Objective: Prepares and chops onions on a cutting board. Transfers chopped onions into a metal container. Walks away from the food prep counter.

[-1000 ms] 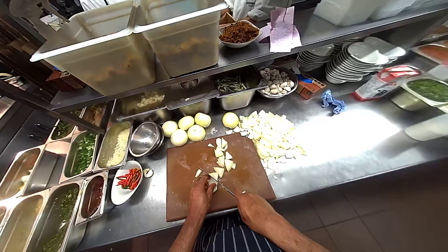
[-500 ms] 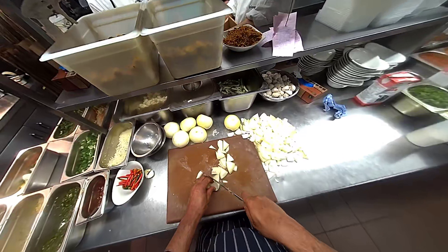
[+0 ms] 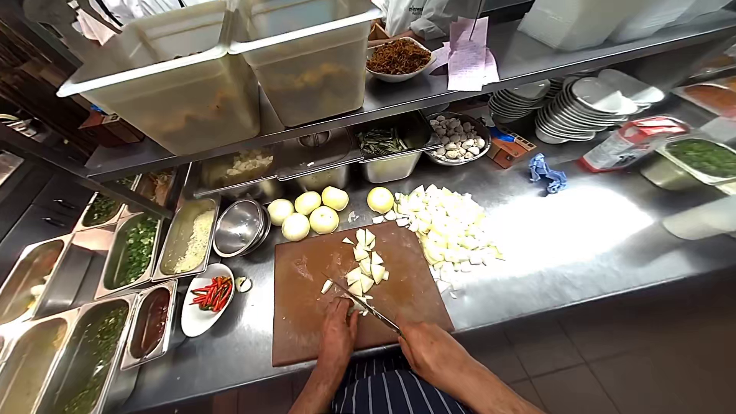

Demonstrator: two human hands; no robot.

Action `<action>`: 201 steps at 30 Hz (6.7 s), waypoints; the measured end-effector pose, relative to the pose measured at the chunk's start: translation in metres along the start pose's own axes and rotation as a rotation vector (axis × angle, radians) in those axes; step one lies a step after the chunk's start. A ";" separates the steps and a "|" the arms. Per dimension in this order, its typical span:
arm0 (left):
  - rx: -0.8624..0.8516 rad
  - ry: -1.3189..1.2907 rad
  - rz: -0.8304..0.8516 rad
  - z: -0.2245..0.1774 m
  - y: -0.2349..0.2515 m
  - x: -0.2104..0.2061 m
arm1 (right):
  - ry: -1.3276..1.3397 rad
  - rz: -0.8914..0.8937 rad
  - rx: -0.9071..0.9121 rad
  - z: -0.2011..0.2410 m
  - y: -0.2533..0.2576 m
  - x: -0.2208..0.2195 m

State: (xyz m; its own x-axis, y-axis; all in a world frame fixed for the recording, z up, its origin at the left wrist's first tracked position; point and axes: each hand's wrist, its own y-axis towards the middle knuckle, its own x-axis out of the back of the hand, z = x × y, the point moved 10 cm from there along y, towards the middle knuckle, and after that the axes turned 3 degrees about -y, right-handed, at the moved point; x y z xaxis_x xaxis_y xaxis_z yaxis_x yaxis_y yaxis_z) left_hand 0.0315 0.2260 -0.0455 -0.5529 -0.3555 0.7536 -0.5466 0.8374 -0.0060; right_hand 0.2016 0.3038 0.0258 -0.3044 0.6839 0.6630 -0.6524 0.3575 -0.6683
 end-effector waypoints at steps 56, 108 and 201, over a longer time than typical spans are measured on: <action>-0.483 0.321 0.294 -0.166 0.198 -0.176 | 0.884 -0.905 -0.449 -0.283 -0.024 -0.020; 0.219 0.102 0.304 -0.058 0.141 0.016 | 0.908 -0.788 0.042 -0.206 -0.049 0.051; 0.055 -0.089 0.110 0.032 0.025 0.032 | 0.764 -0.284 0.150 0.018 0.117 -0.003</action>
State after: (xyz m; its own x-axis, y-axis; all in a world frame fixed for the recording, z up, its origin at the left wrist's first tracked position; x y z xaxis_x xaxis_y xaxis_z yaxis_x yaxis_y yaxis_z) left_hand -0.0197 0.2225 -0.0423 -0.6634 -0.3002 0.6854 -0.5121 0.8501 -0.1233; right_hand 0.1133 0.3323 -0.0484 0.4059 0.8433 0.3521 -0.7354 0.5302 -0.4220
